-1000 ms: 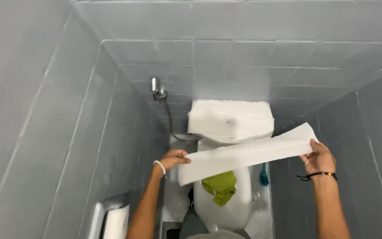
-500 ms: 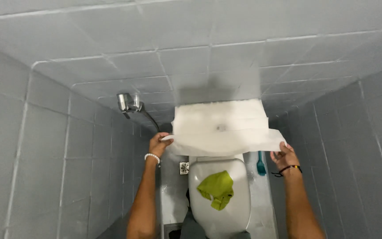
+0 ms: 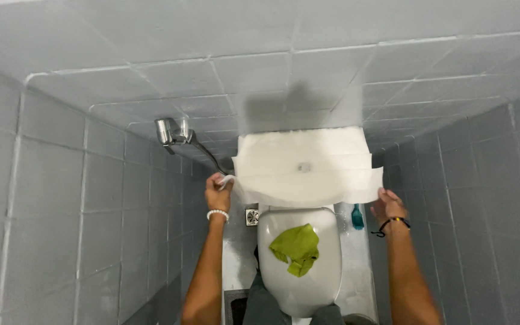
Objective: Cleaning a toilet using a cloth, plunger, and water.
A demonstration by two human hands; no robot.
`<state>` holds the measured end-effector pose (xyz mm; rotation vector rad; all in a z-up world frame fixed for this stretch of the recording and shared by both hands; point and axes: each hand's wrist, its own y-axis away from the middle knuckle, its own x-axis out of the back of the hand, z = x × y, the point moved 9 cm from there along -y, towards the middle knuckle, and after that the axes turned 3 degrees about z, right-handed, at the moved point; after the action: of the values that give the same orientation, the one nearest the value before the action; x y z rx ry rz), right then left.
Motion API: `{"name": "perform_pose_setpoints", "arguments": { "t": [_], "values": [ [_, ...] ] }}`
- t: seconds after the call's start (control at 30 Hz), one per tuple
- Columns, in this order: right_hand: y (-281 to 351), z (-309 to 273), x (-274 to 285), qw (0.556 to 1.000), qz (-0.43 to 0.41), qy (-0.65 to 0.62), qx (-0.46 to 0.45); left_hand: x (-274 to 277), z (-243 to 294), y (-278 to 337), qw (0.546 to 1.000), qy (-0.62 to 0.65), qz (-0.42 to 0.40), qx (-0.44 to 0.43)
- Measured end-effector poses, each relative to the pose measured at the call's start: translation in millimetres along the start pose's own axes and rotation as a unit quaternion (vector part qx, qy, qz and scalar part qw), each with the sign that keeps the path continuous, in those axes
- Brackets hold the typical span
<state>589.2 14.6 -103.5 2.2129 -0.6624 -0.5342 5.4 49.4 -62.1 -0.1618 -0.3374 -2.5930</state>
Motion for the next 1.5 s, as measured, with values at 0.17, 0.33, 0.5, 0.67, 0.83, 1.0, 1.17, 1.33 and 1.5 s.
{"name": "perform_pose_setpoints", "arguments": {
  "t": [0.17, 0.33, 0.5, 0.67, 0.83, 1.0, 1.17, 1.33, 1.5],
  "values": [
    [-40, 35, 54, 0.94, 0.252, 0.124, 0.194, 14, 46, 69, 0.967, -0.137, 0.201, -0.075],
    [40, 43, -65, 0.956, 0.121, 0.22, 0.153, -69, 7, 121, 0.978, -0.083, 0.034, 0.188],
    [101, 36, -150, 0.994, 0.082, 0.012, -0.071, -121, 40, 126, 0.933, 0.068, -0.064, 0.348],
    [90, 34, -177, 0.978, -0.04, -0.17, -0.114, -129, -5, 115, 0.888, 0.152, -0.065, 0.43],
    [81, 45, -148, 0.979, -0.018, -0.121, -0.16, -125, -12, 113, 0.87, 0.189, -0.077, 0.448],
    [115, 39, -125, 0.973, 0.066, -0.107, -0.193, -110, 0, 121, 0.864, 0.176, -0.074, 0.467],
    [125, 46, -150, 0.959, 0.033, -0.175, -0.221, -131, 7, 125, 0.815, 0.284, -0.084, 0.497],
    [120, 33, -172, 0.963, -0.076, -0.198, -0.163, -133, 3, 133, 0.79, 0.348, -0.087, 0.497],
    [147, 37, -166, 0.969, -0.051, -0.174, -0.17, -125, 12, 160, 0.793, 0.334, -0.046, 0.507]
  ]
}}
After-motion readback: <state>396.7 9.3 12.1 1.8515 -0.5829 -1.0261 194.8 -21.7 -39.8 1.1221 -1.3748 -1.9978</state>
